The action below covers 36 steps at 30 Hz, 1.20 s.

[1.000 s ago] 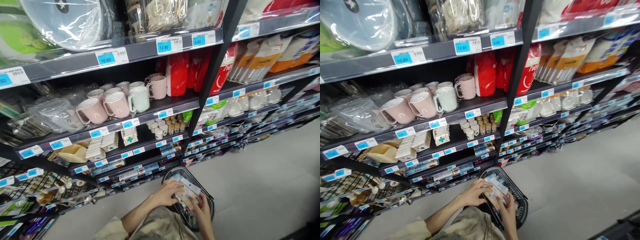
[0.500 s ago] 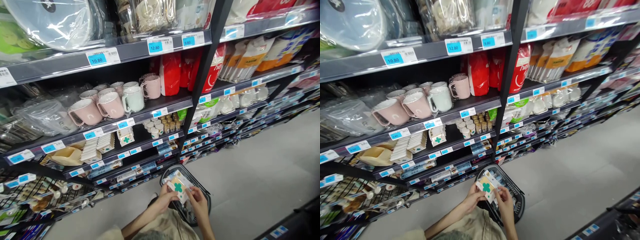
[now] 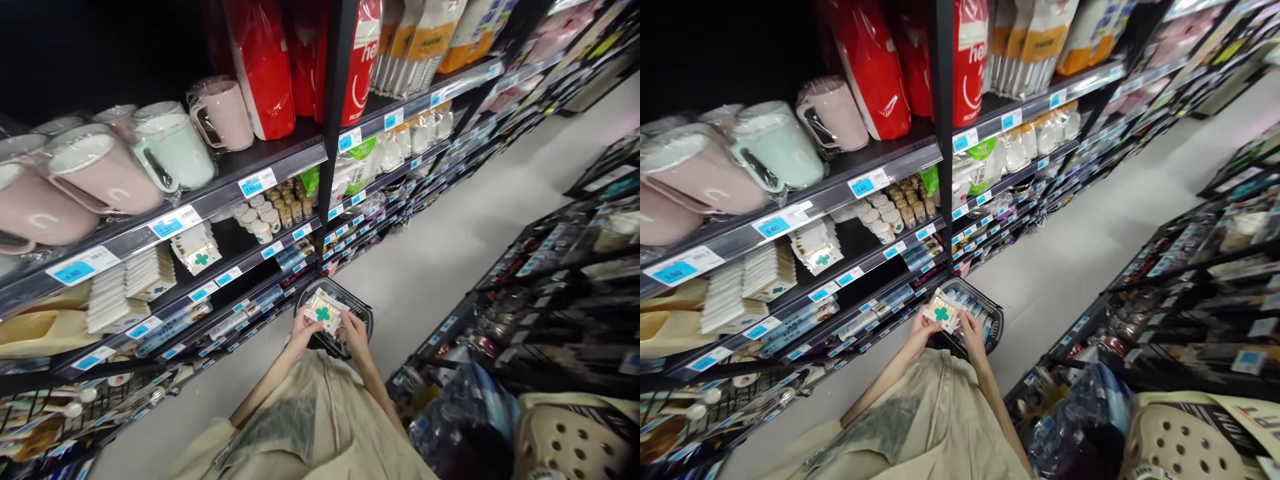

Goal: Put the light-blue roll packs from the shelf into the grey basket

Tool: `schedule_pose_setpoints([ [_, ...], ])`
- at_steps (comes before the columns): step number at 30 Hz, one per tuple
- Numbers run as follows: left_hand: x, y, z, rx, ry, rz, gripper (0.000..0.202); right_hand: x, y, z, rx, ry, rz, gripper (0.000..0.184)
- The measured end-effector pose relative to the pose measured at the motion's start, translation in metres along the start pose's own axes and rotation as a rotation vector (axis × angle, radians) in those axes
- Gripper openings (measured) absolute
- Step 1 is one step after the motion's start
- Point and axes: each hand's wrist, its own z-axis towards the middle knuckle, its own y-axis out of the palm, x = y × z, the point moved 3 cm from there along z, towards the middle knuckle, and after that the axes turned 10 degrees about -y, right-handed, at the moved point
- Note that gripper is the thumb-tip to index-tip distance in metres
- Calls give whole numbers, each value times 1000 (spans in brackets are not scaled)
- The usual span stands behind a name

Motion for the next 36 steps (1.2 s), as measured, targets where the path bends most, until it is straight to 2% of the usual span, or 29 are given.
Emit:
schedule_pose_setpoints([
  [6,3,-2,6,-14,166,204,77,-1,-7,-1,54,5,9,68],
  [8,6,-4,6,16,206,261,74,-4,-8,-1,67,10,3,69],
  [13,16,-4,-1,126,397,489,38,-6,-12,-4,-6,-17,-72,67],
  [16,20,-6,-4,98,429,573,31,5,-20,-6,-89,-27,-156,67],
  [20,27,-18,-1,-42,377,656,50,25,-28,0,-112,-21,-234,73],
  [23,31,-27,-4,-129,340,765,71,31,-25,2,-158,-25,-275,74],
  [26,35,-34,-11,-140,338,867,84,32,-17,0,-198,-21,-277,74],
  [28,39,-40,-14,-126,348,890,81,32,-11,-2,-209,-3,-261,75],
  [30,50,-50,-15,-95,364,873,76,32,-4,-4,-245,29,-215,75],
  [32,69,-66,-14,-37,383,815,73,31,1,-7,-297,66,-159,74],
  [34,100,-87,-12,50,418,730,74,31,4,-8,-341,94,-139,75],
  [36,142,-111,-11,162,493,644,74,31,3,-9,-359,109,-151,76],
])
